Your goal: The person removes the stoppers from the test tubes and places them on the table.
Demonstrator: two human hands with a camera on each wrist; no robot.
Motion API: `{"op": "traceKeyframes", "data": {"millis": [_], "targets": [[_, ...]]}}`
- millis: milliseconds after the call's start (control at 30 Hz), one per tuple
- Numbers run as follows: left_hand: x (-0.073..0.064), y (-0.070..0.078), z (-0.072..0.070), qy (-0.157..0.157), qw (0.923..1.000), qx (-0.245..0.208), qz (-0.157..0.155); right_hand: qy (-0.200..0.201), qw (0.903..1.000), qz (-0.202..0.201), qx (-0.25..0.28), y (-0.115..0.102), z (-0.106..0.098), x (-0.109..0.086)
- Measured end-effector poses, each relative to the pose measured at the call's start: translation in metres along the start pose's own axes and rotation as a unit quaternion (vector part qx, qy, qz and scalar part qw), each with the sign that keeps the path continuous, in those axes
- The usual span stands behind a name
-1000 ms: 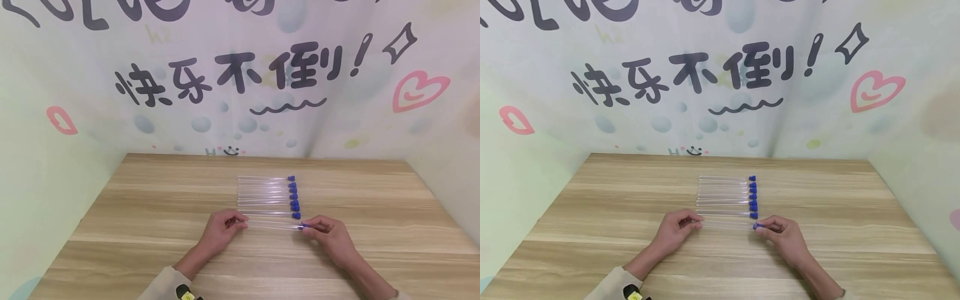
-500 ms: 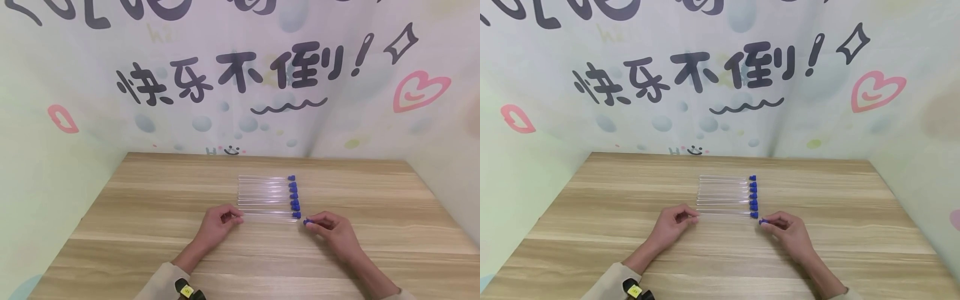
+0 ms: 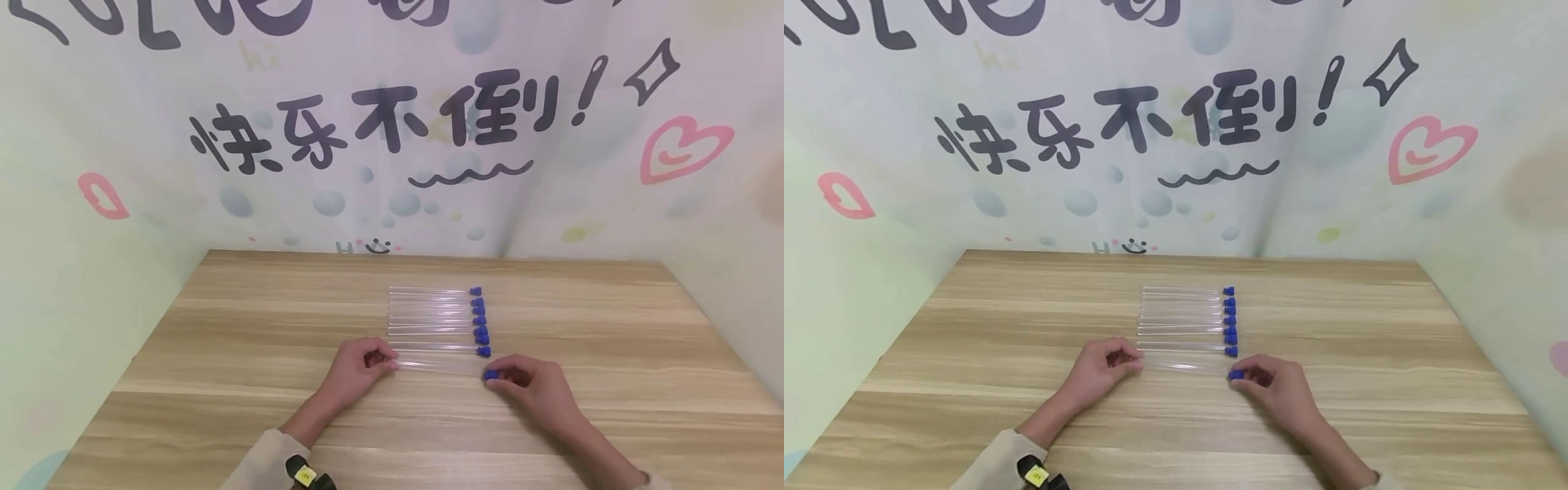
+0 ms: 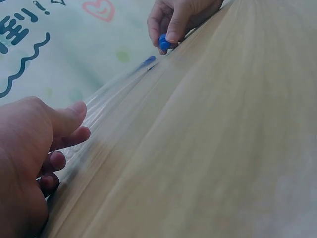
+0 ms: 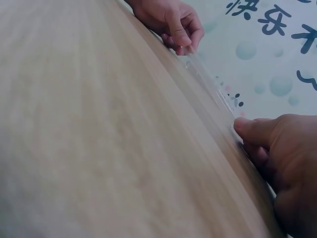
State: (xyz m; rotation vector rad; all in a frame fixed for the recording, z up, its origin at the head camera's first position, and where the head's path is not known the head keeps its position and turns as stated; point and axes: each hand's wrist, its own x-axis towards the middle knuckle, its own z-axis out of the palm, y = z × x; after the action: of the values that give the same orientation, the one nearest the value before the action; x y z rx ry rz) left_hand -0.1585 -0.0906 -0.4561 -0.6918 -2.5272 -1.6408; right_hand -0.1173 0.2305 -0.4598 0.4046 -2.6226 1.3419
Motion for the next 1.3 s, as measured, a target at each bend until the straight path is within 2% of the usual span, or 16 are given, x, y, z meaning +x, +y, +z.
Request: {"op": "traceKeyframes", "data": {"millis": [133,233,733,1033,1300], "targets": [[0.0002,-0.0007,0.0002,-0.003,1.0000,0.003,-0.003,0.016,0.9985,-0.048,-0.018,0.0020,0.0024,0.0007],[0.0002,-0.0018,0.0003,-0.004,1.0000,0.005,-0.004,0.024,0.9972,-0.065,-0.029,0.0037,0.0029,0.0013],[0.0011,-0.0035,0.0009,0.004,0.9995,0.031,0.010,0.013,0.9977,-0.043,-0.052,0.0019,0.0011,0.0038],[0.0036,-0.0040,0.0034,0.006,0.9989,0.047,0.005,0.023,0.9973,-0.045,-0.054,0.0021,-0.0011,0.0043],[0.0031,-0.0042,0.0046,0.008,0.9983,0.058,0.001,0.019,0.9983,-0.031,-0.045,0.0037,0.0016,0.0055]]}}
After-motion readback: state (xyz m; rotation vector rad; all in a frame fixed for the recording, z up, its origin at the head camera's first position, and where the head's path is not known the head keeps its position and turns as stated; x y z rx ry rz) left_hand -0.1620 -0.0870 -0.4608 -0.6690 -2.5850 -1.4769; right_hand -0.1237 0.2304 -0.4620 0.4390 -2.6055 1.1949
